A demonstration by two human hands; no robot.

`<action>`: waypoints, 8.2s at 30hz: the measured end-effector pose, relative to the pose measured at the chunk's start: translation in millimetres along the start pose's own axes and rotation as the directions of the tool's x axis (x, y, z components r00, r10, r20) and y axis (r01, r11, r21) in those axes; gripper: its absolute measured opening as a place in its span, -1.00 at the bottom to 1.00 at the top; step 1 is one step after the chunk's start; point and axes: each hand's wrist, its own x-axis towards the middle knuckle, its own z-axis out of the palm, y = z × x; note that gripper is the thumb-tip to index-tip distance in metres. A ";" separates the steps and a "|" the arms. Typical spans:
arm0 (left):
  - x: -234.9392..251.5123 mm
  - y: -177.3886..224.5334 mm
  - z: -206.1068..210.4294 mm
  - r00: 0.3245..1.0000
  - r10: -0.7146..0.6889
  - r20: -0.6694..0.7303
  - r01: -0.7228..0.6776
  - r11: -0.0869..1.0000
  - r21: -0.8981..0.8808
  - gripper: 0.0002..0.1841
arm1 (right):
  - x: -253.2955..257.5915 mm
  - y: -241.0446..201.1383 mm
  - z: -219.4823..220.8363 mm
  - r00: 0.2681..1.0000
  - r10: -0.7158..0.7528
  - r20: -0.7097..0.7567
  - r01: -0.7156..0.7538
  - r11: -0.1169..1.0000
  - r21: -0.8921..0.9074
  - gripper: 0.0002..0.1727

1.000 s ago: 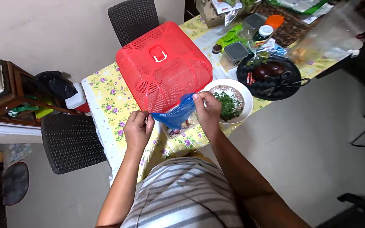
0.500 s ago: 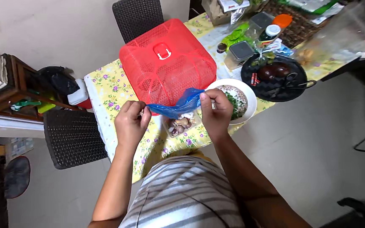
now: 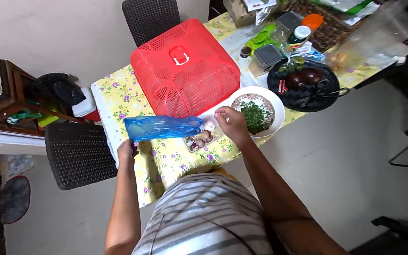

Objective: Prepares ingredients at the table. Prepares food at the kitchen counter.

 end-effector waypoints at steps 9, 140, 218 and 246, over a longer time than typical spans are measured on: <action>6.1 -55.8 -17.4 0.944 -0.327 -0.037 0.310 0.921 -0.236 -0.71 | -2.5 80.5 9.2 0.918 0.355 0.178 -0.274 0.890 -0.365 -0.69; -86.0 0.9 108.0 0.661 0.384 0.645 -0.556 0.828 0.076 -0.75 | 9.2 24.2 72.5 0.794 0.306 0.525 -0.457 0.870 0.184 -0.81; -67.6 -12.4 173.5 0.512 -0.129 0.849 -0.858 -0.124 0.498 -0.65 | -4.1 93.5 12.8 0.797 0.494 0.347 -0.549 0.832 0.076 -0.75; -140.3 19.2 170.4 0.631 0.102 0.769 -0.422 0.877 0.230 -0.59 | 12.9 73.1 11.9 0.390 0.552 0.737 -0.869 -0.046 0.493 -0.65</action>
